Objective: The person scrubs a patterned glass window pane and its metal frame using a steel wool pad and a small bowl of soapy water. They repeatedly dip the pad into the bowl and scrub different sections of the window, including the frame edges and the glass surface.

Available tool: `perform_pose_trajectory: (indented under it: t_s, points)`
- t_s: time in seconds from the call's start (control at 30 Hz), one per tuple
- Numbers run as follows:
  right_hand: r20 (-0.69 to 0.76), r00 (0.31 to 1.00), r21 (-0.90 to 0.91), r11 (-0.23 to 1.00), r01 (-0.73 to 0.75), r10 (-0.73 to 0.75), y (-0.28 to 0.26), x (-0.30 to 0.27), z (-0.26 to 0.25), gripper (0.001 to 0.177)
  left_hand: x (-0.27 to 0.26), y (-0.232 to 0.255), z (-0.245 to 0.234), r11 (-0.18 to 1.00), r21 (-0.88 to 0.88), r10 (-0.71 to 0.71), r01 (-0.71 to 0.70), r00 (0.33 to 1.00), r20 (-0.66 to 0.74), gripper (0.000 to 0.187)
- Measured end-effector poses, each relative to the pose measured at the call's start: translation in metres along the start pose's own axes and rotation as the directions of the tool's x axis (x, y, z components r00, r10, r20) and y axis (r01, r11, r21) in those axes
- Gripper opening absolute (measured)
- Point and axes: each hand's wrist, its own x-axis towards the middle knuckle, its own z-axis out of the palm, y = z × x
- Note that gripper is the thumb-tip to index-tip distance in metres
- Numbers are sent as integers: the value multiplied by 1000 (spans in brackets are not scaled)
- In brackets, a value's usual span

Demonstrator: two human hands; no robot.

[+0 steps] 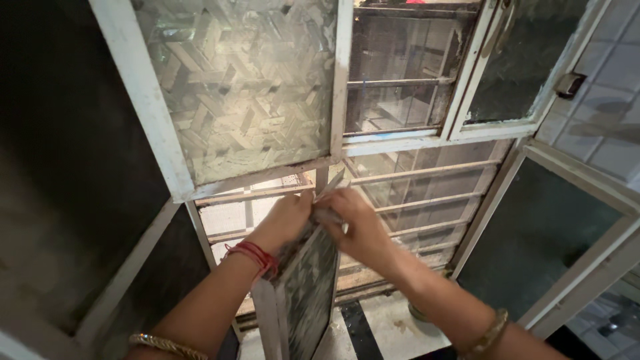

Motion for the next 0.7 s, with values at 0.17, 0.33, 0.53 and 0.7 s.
perform_pose_trajectory:
  t_s: [0.17, 0.33, 0.53, 0.7]
  points:
    - [64, 997, 62, 997, 43, -47, -30, -8, -4, 35, -8, 21, -22, 857, -410, -294, 311, 950, 107, 56]
    - [-45, 995, 4, 996, 84, -84, 4, -6, 11, 36, -2, 15, -20, 958, -244, -141, 153, 988, 65, 52]
    - [-134, 991, -121, 992, -46, 30, 83, 4, 2, 29, -3, 23, -15, 859, -373, -359, 352, 932, 54, 61]
    - [-183, 930, -67, 940, -336, 319, 101, 16, -6, 32, -3, 26, -7, 893, -320, -323, 315, 946, 30, 62]
